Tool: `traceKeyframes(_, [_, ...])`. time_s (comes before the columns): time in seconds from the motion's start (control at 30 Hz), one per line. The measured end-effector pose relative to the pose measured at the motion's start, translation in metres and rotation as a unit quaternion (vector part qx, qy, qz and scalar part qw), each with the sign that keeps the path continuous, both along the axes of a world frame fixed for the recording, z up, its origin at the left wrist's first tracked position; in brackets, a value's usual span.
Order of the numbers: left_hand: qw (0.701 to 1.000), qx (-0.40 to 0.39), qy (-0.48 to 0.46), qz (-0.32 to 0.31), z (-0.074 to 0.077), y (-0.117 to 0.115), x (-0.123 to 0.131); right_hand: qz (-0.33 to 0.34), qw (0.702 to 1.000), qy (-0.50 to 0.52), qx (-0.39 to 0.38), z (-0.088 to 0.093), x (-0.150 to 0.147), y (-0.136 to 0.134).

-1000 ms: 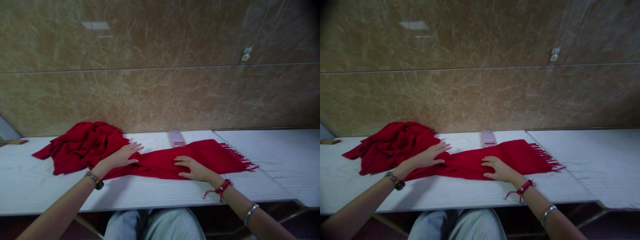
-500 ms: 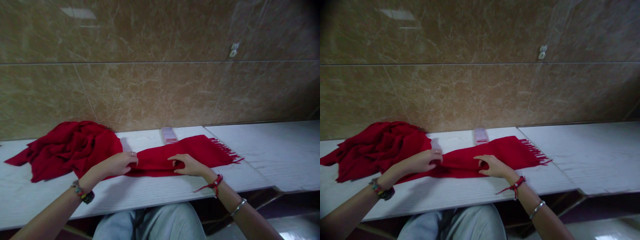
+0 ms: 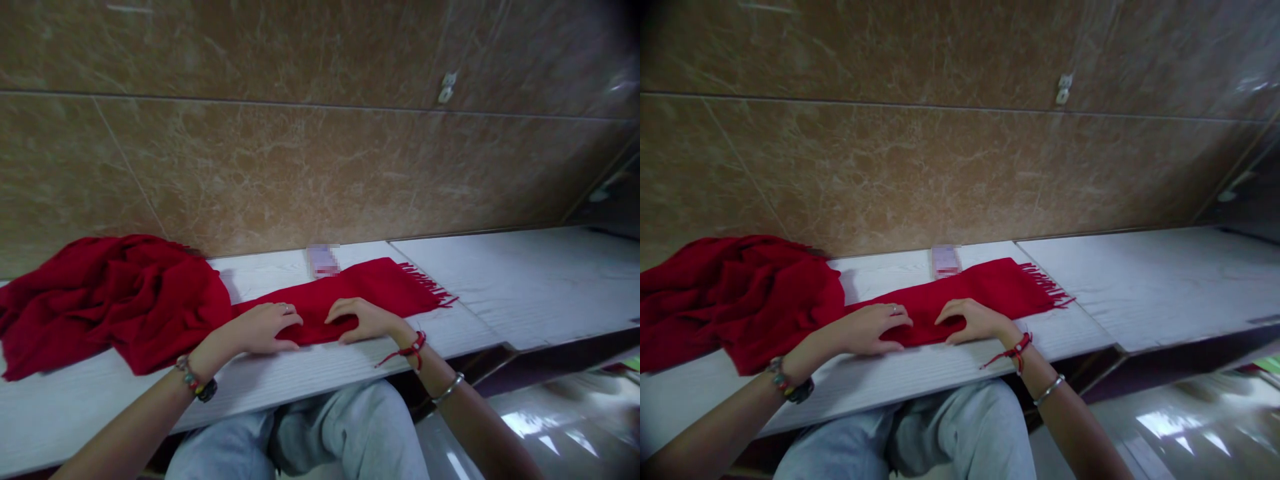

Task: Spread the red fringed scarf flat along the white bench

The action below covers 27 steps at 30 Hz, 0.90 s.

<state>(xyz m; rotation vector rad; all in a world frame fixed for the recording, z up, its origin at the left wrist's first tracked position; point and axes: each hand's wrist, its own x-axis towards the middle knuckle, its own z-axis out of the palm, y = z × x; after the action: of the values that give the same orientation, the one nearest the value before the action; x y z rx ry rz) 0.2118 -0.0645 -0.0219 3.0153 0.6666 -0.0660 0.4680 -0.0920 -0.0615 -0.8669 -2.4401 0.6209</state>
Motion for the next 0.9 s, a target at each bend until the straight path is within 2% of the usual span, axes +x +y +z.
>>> traceKeyframes(0.13, [0.999,-0.029,-0.019,0.002,-0.011,0.018,0.021,-0.135,0.986,0.073,0.068,-0.007,0.003,0.008])
traceKeyframes(0.2, [0.999,-0.029,-0.034,0.003,-0.019,0.027,0.028,-0.184,0.976,0.068,0.100,-0.011,0.004,0.012])
traceKeyframes(0.3, [0.998,-0.039,-0.043,0.027,-0.029,0.030,0.034,-0.161,0.982,-0.016,0.099,-0.014,0.006,0.013])
traceKeyframes(0.4, [0.993,-0.069,-0.004,0.092,-0.036,0.026,0.035,-0.125,0.986,-0.089,0.068,-0.014,0.006,0.011])
traceKeyframes(0.57, [0.979,-0.128,0.058,0.146,-0.038,0.024,0.028,-0.106,0.987,-0.119,0.028,-0.012,0.009,0.010])
traceKeyframes(0.73, [0.980,-0.131,0.058,0.138,-0.037,0.026,0.023,-0.088,0.987,-0.132,0.018,-0.013,0.009,0.009])
traceKeyframes(0.9, [0.991,-0.100,0.025,0.082,-0.042,0.023,0.025,-0.092,0.984,-0.142,0.050,-0.016,0.005,0.003])
